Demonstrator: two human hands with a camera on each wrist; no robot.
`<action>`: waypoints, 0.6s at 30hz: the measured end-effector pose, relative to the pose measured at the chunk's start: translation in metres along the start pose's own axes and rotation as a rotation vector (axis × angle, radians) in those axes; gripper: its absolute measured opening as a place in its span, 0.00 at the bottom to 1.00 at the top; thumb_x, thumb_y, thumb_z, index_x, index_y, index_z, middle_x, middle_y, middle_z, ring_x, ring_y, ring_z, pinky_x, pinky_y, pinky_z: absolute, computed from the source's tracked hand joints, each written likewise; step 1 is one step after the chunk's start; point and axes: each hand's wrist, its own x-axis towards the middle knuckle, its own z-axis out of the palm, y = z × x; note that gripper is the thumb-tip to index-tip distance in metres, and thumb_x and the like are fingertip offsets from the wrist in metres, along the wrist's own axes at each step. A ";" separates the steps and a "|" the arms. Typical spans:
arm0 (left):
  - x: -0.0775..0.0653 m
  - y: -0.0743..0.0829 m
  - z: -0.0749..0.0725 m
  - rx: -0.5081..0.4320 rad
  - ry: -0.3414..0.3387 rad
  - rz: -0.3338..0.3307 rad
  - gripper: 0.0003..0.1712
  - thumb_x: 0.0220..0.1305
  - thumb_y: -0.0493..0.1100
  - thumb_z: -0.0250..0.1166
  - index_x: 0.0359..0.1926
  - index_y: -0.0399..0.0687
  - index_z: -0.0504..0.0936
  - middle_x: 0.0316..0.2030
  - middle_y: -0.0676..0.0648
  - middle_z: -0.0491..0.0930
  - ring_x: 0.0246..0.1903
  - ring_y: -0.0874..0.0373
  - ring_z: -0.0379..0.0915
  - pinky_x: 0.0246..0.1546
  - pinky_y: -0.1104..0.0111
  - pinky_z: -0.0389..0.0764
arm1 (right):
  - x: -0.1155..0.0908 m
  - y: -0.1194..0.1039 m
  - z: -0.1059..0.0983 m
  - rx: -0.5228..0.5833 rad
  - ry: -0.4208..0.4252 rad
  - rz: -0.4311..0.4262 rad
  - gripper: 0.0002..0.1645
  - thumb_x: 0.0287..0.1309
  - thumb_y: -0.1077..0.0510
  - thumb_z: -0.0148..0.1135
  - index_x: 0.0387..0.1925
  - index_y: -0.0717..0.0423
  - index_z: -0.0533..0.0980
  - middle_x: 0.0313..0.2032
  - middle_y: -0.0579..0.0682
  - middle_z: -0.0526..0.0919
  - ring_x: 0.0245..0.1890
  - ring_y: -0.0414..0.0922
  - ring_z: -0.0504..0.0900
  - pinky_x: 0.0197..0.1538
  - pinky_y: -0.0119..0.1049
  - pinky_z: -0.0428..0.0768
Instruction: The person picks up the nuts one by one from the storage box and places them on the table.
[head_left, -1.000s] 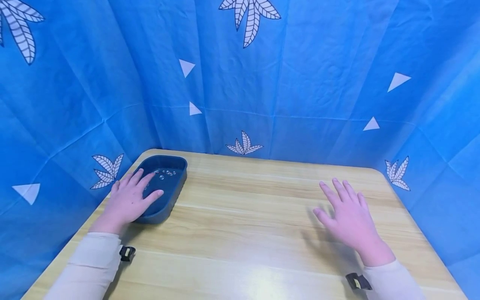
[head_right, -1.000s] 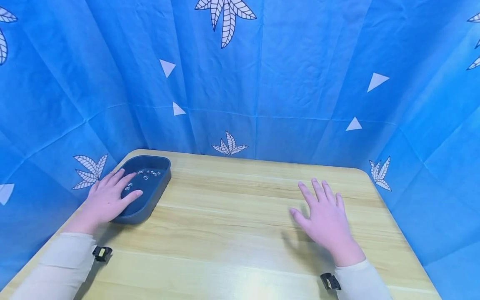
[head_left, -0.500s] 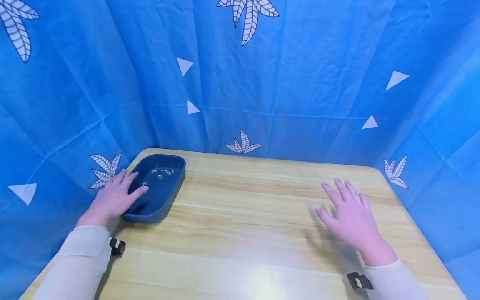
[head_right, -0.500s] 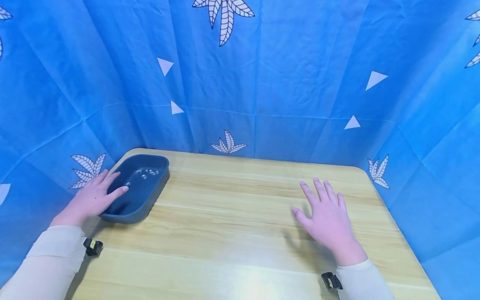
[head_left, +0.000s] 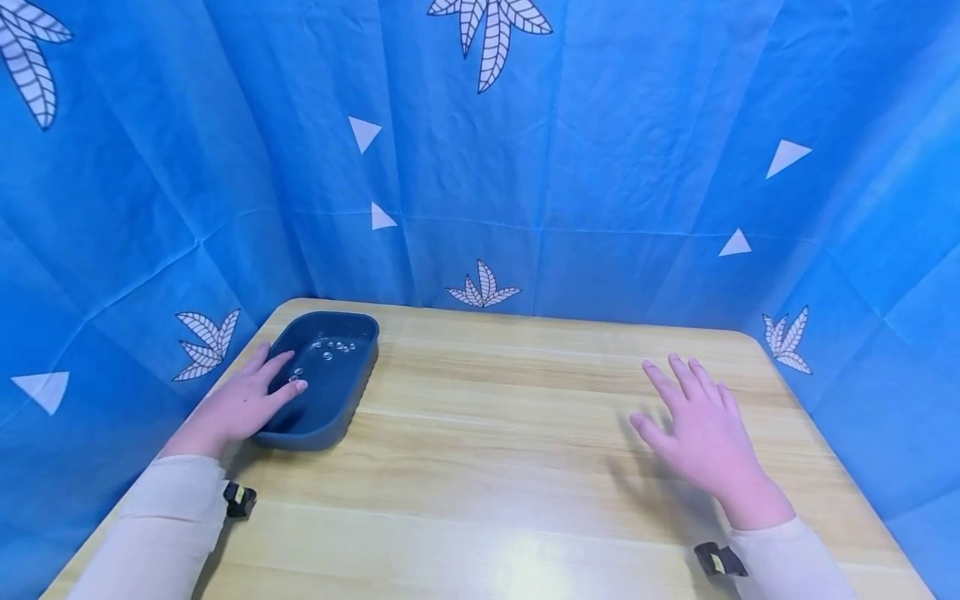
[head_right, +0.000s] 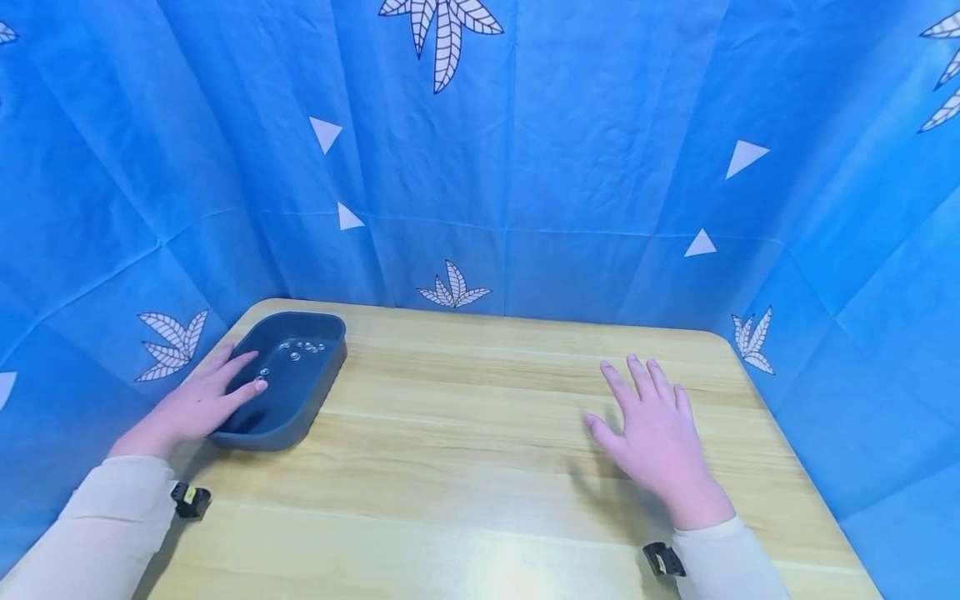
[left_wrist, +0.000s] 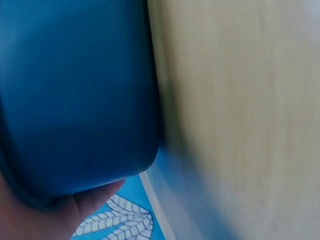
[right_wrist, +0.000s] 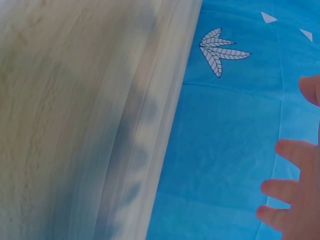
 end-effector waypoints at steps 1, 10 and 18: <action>0.000 0.003 0.001 -0.005 -0.003 0.007 0.50 0.72 0.72 0.45 0.79 0.42 0.50 0.77 0.28 0.32 0.69 0.18 0.42 0.59 0.26 0.51 | 0.000 0.000 0.001 -0.001 0.003 -0.004 0.46 0.66 0.33 0.56 0.77 0.48 0.59 0.74 0.67 0.55 0.73 0.70 0.51 0.64 0.75 0.48; -0.001 0.024 0.015 -0.020 0.003 0.049 0.48 0.72 0.70 0.49 0.78 0.42 0.54 0.77 0.29 0.35 0.71 0.21 0.39 0.61 0.27 0.49 | 0.000 -0.001 0.002 0.002 0.002 -0.014 0.47 0.67 0.31 0.54 0.78 0.48 0.58 0.75 0.67 0.55 0.73 0.70 0.50 0.64 0.75 0.47; -0.002 0.051 0.027 0.007 0.049 0.135 0.47 0.72 0.71 0.49 0.76 0.42 0.60 0.77 0.30 0.40 0.76 0.31 0.28 0.65 0.30 0.45 | -0.001 -0.001 0.000 -0.025 -0.016 -0.019 0.47 0.67 0.30 0.52 0.78 0.47 0.56 0.75 0.67 0.54 0.74 0.70 0.48 0.66 0.75 0.40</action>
